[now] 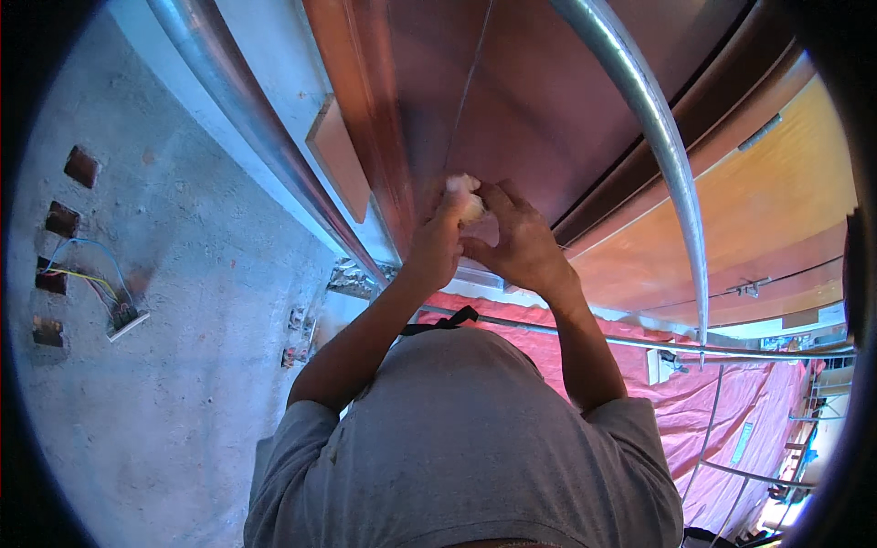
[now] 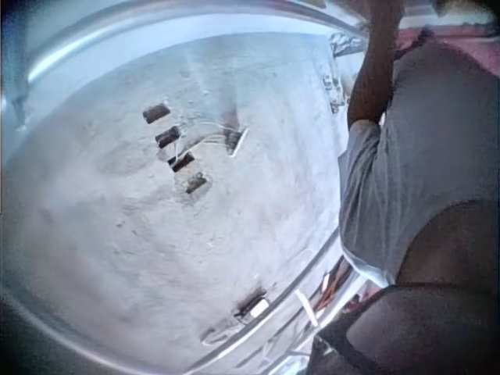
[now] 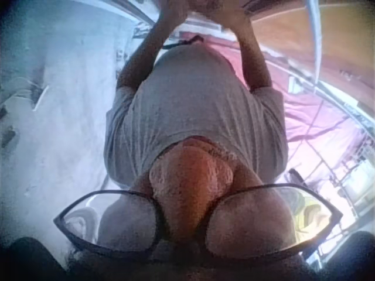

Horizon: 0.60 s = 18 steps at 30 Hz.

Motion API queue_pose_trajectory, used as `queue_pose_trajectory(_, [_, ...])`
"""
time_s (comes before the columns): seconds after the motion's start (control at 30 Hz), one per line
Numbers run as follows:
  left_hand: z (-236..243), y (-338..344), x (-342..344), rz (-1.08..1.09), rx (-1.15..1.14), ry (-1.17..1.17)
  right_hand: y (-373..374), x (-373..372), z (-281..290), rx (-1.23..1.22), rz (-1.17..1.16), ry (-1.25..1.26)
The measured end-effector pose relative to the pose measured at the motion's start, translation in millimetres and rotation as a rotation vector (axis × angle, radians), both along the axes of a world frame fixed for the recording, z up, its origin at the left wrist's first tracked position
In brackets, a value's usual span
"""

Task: The person installs a piece of wood trim around a door frame using adhesive and a string line for alignment, then picks up a hammer and prepares a drill.

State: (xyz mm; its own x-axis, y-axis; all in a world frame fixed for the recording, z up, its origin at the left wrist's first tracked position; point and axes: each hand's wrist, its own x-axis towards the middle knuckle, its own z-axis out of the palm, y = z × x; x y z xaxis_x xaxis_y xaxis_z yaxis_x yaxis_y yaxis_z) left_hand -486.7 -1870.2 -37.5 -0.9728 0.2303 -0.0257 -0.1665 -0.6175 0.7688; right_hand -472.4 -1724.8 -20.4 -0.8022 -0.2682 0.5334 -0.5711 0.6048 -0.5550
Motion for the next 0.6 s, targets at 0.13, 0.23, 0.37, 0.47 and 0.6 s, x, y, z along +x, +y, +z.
queue_pose_trajectory(0.13, [-28,0,-40,-0.216,0.184,0.154,19,-25,-6,-0.228,0.056,-0.204])
queue_pose_trajectory(0.23, [-43,-5,-51,0.328,-1.042,1.059,34,-49,-18,-0.286,0.031,-0.172])
queue_pose_trajectory(0.37, [3,-28,-26,0.583,-0.709,0.847,57,-100,-19,-0.487,-0.117,-0.01])
queue_pose_trajectory(0.47, [26,-46,-79,0.571,-0.582,0.551,39,-152,-15,-0.45,-0.09,-0.082])
queue_pose_trajectory(0.6, [12,-48,-106,0.502,-0.63,0.572,-2,-160,13,-0.42,0.125,-0.257])
